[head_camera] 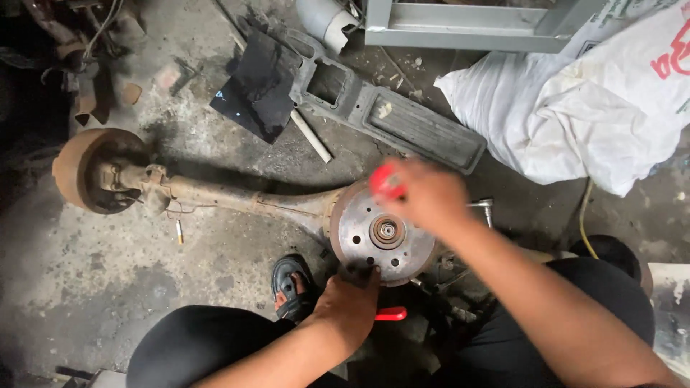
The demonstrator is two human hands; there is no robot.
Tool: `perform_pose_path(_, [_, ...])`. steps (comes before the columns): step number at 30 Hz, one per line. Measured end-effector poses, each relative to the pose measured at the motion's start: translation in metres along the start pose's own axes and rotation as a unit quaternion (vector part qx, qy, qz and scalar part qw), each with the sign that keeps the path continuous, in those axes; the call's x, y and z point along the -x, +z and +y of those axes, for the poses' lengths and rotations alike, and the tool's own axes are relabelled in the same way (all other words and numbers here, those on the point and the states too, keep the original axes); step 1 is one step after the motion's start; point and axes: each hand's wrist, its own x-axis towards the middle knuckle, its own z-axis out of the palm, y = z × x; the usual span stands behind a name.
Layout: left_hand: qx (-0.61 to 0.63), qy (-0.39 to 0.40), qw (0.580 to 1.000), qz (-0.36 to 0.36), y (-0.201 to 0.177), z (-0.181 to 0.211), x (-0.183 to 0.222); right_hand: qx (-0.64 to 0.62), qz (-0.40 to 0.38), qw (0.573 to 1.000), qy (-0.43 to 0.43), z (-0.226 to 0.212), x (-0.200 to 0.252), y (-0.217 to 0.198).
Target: Cleaning rust and debris from a vehicle axle hub using a hand scraper and compressed air.
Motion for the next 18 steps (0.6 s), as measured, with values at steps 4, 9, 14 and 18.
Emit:
perform_pose_path(4, [-0.631,0.331,0.7,-0.045,0.009,-0.009,-0.024,0.019,0.011,0.999,-0.034,0.044,0.025,0.008])
perform_pose_path(9, [-0.509,0.267,0.815,-0.079,0.003,-0.002,-0.016,0.027,0.031,0.999,0.024,0.068,0.058,0.031])
perform_pose_path(14, [-0.581,0.32,0.748,-0.028,0.0,0.005,-0.014,0.09,-0.049,0.993,-0.053,0.053,0.104,0.056])
perform_pose_path(18, [-0.664,0.299,0.682,-0.065,-0.011,0.004,-0.003,0.035,-0.137,0.99,0.026,0.055,0.09,0.018])
